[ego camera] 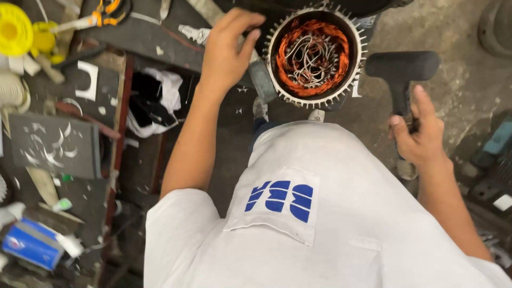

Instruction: Shaping and compacting copper windings inside an electric motor stator using a mallet and a shaping tool.

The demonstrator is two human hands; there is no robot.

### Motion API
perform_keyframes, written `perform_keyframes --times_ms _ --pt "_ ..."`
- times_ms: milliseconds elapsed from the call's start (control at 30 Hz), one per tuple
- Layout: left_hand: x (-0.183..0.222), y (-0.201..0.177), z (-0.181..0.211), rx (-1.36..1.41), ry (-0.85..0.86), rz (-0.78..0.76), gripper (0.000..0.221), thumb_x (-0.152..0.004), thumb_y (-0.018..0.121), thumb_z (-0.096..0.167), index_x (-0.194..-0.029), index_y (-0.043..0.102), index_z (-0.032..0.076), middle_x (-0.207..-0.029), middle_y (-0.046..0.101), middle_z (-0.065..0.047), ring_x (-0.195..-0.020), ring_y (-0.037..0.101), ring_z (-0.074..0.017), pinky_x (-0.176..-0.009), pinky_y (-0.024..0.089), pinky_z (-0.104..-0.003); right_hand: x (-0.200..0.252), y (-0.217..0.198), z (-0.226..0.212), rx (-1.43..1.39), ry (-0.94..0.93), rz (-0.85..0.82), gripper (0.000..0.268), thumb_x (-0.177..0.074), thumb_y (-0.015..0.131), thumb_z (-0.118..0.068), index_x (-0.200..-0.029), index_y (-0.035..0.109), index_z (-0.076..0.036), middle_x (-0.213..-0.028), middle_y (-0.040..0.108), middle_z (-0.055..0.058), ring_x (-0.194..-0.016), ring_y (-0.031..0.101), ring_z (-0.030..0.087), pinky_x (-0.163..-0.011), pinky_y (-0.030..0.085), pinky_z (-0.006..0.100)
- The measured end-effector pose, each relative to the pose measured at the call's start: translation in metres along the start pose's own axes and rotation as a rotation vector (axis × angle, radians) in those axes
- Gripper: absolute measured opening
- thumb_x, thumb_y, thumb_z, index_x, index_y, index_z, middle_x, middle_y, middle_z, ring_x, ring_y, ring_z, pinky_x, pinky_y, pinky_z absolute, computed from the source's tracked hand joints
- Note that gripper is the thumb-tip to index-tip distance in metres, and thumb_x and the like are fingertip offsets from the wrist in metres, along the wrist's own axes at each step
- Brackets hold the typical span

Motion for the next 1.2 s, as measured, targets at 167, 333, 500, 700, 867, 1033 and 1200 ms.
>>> perform_keyframes --times_ms 167,333,500,700,867,1033,1200 --pt "0.078 0.042 0.008 0.068 -0.409 0.102 0.034 -0.102 0.059 0.023 -0.133 0.056 0.007 -0.135 0.052 -0.013 -0.131 0.049 -0.0316 -0.113 0.040 -0.050 -0.069 0.002 -0.043 0.156 -0.343 -0.305 0.053 -0.103 0.062 -0.004 -0.152 0.044 0.005 -0.115 0.060 0.022 -0.090 0.061 0.033 -0.074 0.052 0.043" --pt "0.107 0.076 0.008 0.122 -0.490 0.244 0.046 -0.110 0.040 0.042 -0.146 0.050 0.014 -0.154 0.043 -0.006 -0.145 0.041 -0.0296 -0.121 0.036 -0.049 -0.095 0.006 -0.071 0.158 -0.480 -0.321 0.055 -0.105 0.060 0.005 -0.156 0.040 0.005 -0.140 0.064 0.027 -0.099 0.068 0.035 -0.075 0.055 0.043" --pt "0.106 0.082 0.005 0.087 -0.467 0.255 0.048 -0.112 0.030 0.043 -0.145 0.048 0.014 -0.152 0.042 -0.008 -0.145 0.040 -0.0328 -0.119 0.037 -0.052 -0.106 0.041 -0.086 0.440 -0.292 -0.775 0.070 -0.100 0.054 -0.018 -0.163 0.024 -0.015 -0.074 0.053 0.012 -0.040 0.049 0.030 -0.037 0.045 0.046" --pt "0.105 0.079 0.008 0.084 -0.460 0.251 0.042 -0.112 0.035 0.036 -0.145 0.048 0.014 -0.152 0.042 -0.007 -0.144 0.041 -0.0318 -0.120 0.039 -0.051 -0.110 0.023 -0.099 0.273 -0.425 -0.529 0.063 -0.107 0.060 -0.003 -0.161 0.029 -0.007 -0.072 0.042 0.004 -0.049 0.030 0.014 -0.037 0.030 0.032" --pt "0.103 0.076 0.010 0.052 -0.451 0.224 0.042 -0.112 0.036 0.034 -0.148 0.043 0.014 -0.152 0.043 -0.008 -0.143 0.044 -0.0307 -0.119 0.040 -0.048 -0.094 0.029 -0.094 0.348 -0.398 -0.492 0.061 -0.101 0.060 -0.001 -0.158 0.037 -0.007 -0.076 0.050 0.008 -0.049 0.041 0.017 -0.035 0.034 0.031" --pt "0.102 0.072 0.013 0.053 -0.442 0.235 0.041 -0.112 0.036 0.035 -0.144 0.047 0.012 -0.150 0.042 -0.009 -0.143 0.044 -0.0287 -0.119 0.039 -0.048 -0.088 0.031 -0.093 0.495 -0.320 -0.628 0.066 -0.102 0.059 -0.017 -0.162 0.029 -0.015 -0.075 0.048 0.007 -0.039 0.034 0.021 -0.034 0.037 0.038" --pt "0.102 0.076 0.011 0.099 -0.445 0.266 0.045 -0.112 0.034 0.040 -0.143 0.050 0.011 -0.150 0.043 -0.008 -0.141 0.046 -0.0284 -0.118 0.040 -0.047 -0.075 0.000 -0.092 0.341 -0.512 -0.186 0.024 -0.105 0.052 -0.001 -0.122 0.059 0.013 -0.081 0.050 0.014 -0.059 0.038 0.026 -0.045 0.028 0.034"
Point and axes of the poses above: each hand's wrist, its own x-axis away from the middle knuckle, its own y-axis out of the palm, z = x × y, the point moved 4 cm from there along -x, towards the middle knuckle
